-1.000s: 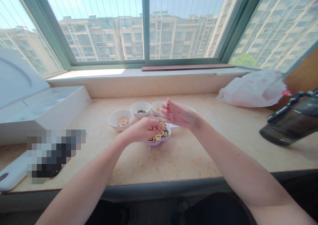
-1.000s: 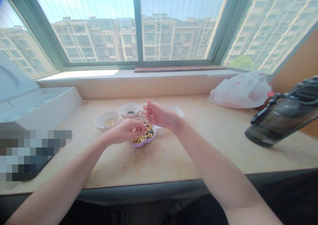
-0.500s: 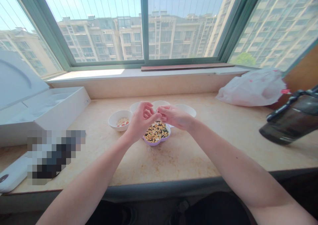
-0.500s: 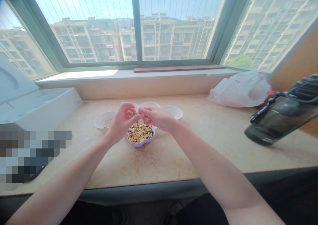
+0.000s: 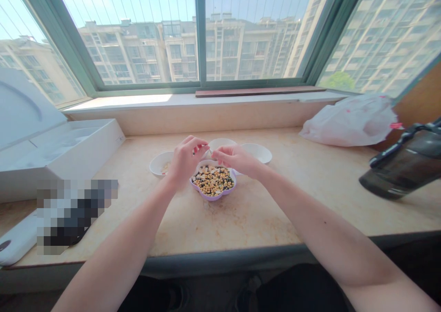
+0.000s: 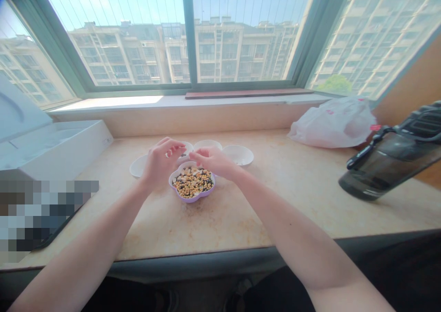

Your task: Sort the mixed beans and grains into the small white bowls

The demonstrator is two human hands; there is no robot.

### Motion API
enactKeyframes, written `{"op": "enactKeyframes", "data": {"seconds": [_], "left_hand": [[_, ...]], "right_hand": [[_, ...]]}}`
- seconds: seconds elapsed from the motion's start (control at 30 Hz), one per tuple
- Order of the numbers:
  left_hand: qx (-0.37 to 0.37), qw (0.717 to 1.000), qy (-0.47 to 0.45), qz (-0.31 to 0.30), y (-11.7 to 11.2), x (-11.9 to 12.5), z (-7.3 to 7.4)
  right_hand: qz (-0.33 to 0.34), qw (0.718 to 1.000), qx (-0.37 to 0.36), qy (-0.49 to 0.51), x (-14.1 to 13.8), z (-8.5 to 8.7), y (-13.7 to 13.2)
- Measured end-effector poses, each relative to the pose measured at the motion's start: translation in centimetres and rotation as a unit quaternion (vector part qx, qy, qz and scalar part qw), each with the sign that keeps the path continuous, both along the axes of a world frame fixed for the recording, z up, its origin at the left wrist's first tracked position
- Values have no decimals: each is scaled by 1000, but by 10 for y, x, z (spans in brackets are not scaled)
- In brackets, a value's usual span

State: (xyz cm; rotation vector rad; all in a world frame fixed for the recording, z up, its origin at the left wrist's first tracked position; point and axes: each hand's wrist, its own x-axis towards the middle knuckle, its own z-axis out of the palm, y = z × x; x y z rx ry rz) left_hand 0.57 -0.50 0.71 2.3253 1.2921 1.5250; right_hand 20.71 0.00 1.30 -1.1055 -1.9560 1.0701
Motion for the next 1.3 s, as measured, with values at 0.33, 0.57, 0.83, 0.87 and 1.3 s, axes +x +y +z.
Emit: {"op": "enactKeyframes", "data": {"seconds": [0.33, 0.57, 0.83, 0.87, 1.3], "left_hand": [[-83, 979, 130, 133, 36, -21, -1], [-131, 951, 228, 164, 27, -14, 1], [-98, 957, 227, 149, 22, -14, -1], [-95, 958, 228, 144, 22, -15, -3], [-122, 970, 180, 105, 10, -14, -6]], "right_hand": [[116, 882, 160, -427, 5, 4, -6], [100, 875, 150, -450, 2, -3, -3], [84, 913, 149, -371, 2, -10, -2], [87, 916, 153, -361, 2, -11, -1], [105, 922, 178, -328, 2, -12, -2]]}}
